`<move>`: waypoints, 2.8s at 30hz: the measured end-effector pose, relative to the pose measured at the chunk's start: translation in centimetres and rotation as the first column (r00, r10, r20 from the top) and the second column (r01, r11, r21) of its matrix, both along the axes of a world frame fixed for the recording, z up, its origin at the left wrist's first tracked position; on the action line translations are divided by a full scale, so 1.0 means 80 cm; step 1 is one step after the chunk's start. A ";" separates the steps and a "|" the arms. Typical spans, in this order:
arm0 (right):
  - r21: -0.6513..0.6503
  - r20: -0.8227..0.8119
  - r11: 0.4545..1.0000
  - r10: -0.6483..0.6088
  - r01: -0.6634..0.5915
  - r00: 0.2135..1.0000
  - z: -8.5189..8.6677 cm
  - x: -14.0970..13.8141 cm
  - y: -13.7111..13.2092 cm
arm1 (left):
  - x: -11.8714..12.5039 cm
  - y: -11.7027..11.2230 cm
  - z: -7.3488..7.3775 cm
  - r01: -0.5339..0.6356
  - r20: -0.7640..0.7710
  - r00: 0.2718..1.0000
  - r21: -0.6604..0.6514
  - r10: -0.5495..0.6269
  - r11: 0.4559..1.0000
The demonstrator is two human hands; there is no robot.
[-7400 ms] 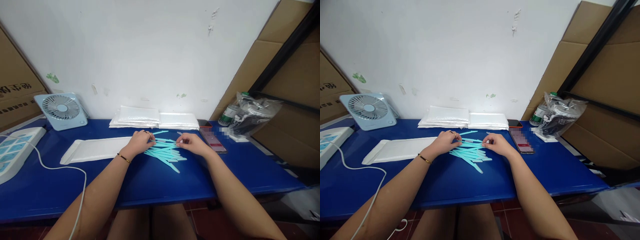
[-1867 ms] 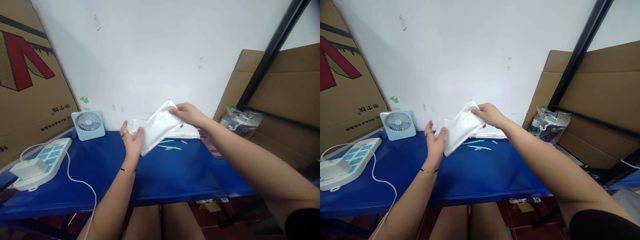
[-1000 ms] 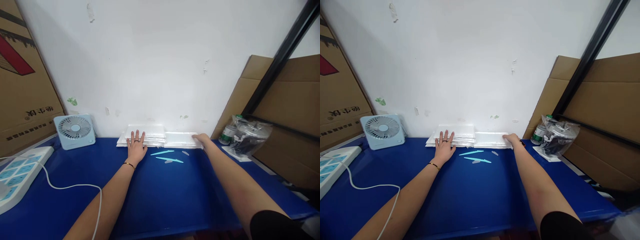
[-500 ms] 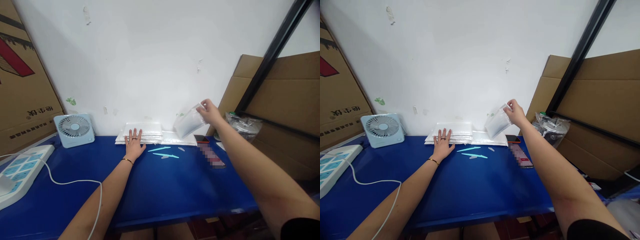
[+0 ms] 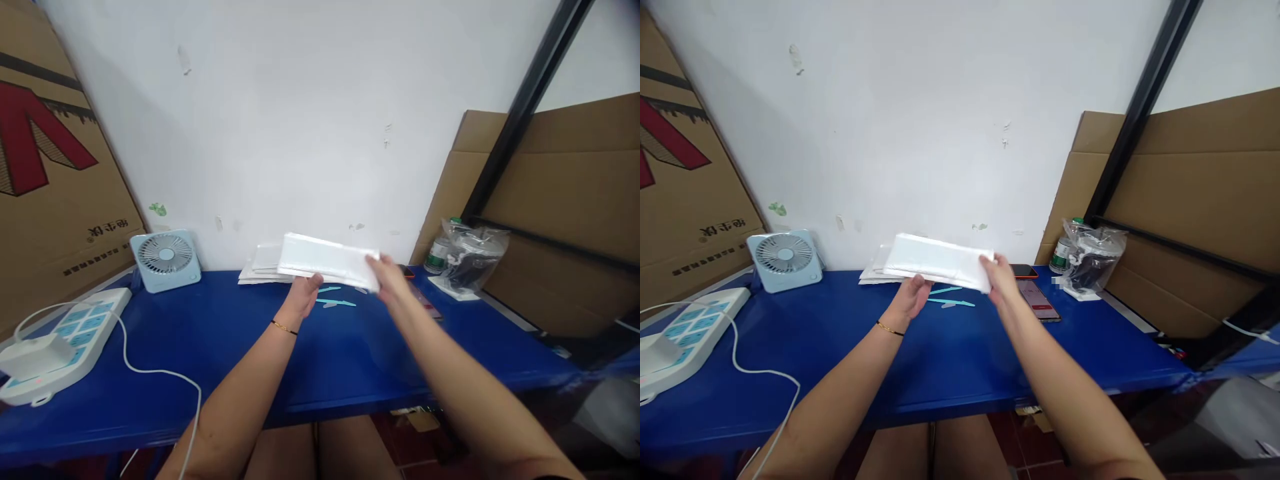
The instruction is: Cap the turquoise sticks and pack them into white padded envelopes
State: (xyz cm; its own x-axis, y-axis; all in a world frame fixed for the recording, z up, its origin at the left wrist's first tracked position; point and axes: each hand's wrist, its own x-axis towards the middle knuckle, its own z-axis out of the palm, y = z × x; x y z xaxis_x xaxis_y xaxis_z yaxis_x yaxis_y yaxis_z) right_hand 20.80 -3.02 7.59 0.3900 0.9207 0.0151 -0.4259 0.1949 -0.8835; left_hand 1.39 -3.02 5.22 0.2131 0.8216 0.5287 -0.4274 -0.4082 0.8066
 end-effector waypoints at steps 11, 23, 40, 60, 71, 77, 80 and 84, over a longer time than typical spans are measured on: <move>-0.031 -0.661 0.907 0.297 -0.420 0.689 -0.102 -0.070 -0.015 | 0.043 -0.018 0.109 -0.284 0.146 0.950 0.034 0.276 0.958; -0.343 -0.041 0.939 -0.016 0.001 0.999 -0.122 -0.031 0.015 | -0.003 -0.001 0.132 -0.380 0.199 0.912 0.079 0.359 0.921; 0.020 0.855 0.938 -0.196 0.347 0.481 -0.135 0.014 0.007 | -0.120 0.022 0.045 -0.095 -0.822 0.290 0.486 0.491 0.869; -0.194 0.951 0.808 0.294 -0.556 0.096 -0.082 0.080 -0.072 | 0.028 0.064 -0.075 -0.018 -0.951 0.019 0.308 0.309 0.951; -0.329 0.936 0.879 0.352 -0.345 0.002 -0.085 0.114 -0.124 | 0.021 0.021 -0.076 0.167 -0.959 0.086 0.281 0.269 0.945; -0.366 0.923 0.929 0.370 0.052 -0.105 -0.082 0.137 -0.117 | 0.011 0.024 -0.079 0.148 -0.943 0.152 0.317 0.295 0.937; -0.362 0.906 0.921 0.384 0.145 -0.176 -0.085 0.135 -0.097 | 0.008 0.020 -0.079 0.141 -0.936 0.157 0.337 0.315 0.931; -0.366 0.877 0.896 0.422 0.250 -0.230 -0.092 0.149 -0.074 | 0.001 0.010 -0.079 0.135 -0.925 0.161 0.365 0.344 0.921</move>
State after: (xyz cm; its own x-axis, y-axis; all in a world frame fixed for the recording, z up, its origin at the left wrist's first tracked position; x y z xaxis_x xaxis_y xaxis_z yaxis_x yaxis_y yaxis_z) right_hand 32.73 -8.93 0.22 0.1264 0.9920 0.0003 0.9776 -0.1246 -0.1694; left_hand 1.45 -2.21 -1.08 0.6618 0.7330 0.1572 0.6648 -0.6708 0.3288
